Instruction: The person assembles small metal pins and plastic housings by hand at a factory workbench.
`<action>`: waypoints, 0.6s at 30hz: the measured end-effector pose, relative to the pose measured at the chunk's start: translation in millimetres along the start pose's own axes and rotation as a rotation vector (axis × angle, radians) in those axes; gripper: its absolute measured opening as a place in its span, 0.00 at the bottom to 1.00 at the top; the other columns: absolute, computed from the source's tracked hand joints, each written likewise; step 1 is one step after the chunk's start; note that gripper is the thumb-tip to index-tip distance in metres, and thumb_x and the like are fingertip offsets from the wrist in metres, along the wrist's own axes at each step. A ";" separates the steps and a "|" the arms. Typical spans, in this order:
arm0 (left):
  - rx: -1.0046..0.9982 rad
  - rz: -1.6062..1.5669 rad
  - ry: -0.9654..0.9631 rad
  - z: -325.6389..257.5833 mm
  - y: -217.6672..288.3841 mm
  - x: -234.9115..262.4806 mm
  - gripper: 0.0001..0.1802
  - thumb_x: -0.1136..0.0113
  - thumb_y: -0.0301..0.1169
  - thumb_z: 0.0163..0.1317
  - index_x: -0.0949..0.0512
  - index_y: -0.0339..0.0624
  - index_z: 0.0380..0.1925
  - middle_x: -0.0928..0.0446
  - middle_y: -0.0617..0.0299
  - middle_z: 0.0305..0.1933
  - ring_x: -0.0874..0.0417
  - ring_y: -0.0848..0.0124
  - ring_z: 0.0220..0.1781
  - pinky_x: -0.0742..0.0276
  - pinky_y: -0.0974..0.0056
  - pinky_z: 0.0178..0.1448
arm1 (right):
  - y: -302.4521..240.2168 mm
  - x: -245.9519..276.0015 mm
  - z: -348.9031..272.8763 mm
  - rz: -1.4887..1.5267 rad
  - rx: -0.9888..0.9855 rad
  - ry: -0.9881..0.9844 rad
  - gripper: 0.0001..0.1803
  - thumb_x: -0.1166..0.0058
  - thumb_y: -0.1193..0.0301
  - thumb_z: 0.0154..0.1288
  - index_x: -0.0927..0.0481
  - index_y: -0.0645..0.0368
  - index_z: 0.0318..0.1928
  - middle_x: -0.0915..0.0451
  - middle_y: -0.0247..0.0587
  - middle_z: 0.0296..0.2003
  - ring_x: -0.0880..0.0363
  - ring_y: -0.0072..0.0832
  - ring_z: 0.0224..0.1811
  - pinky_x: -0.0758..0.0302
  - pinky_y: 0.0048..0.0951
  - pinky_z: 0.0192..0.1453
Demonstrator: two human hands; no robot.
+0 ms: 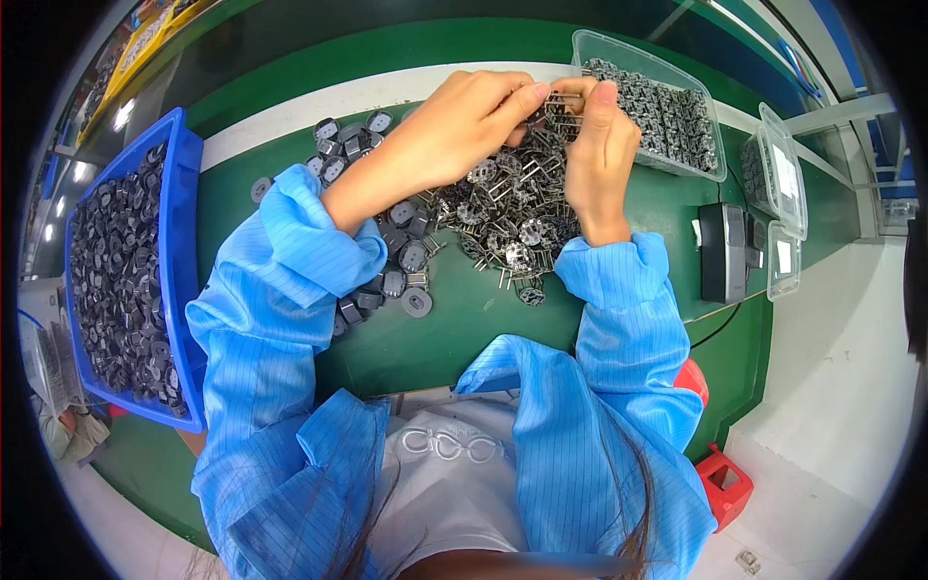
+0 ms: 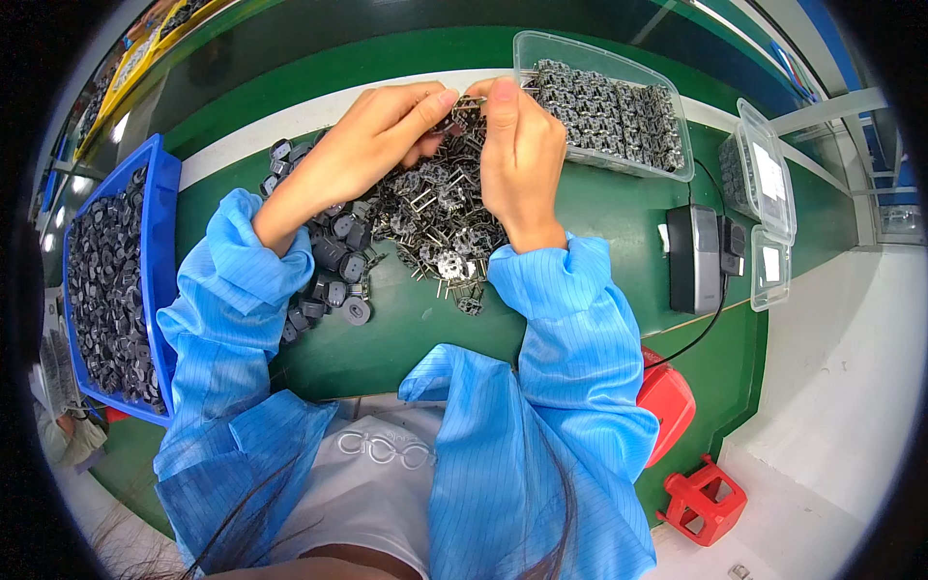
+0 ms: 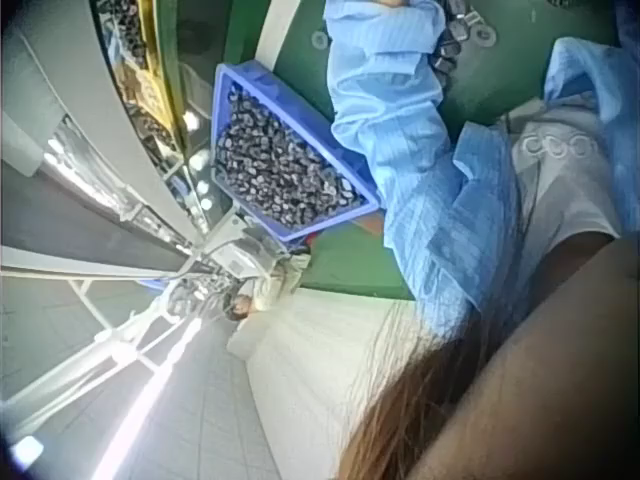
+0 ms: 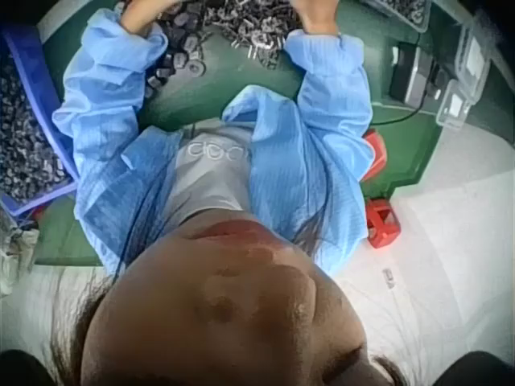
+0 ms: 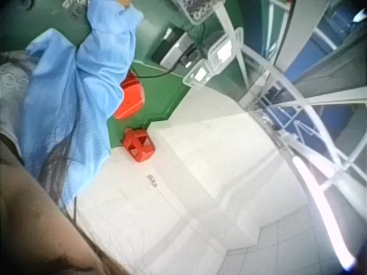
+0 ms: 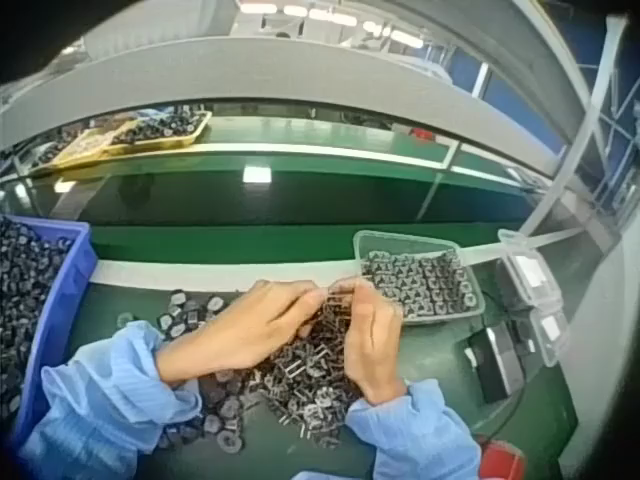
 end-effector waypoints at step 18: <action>0.039 -0.411 -0.173 -9.0 8.6 -18.9 0.17 0.62 0.38 0.70 0.26 0.38 0.35 0.34 0.67 0.20 0.37 0.84 0.22 0.44 0.76 0.23 | 9.7 11.1 1.8 0.292 -0.119 0.126 0.22 0.57 0.63 0.70 0.29 0.64 0.21 0.37 0.34 0.10 0.39 0.19 0.12 0.43 0.30 0.16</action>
Point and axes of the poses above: each hand's wrist, its own z-axis towards the middle knuckle, its own x-axis out of the back of the hand, y = z × x, the point moved 7 cm from there along z, towards the middle knuckle
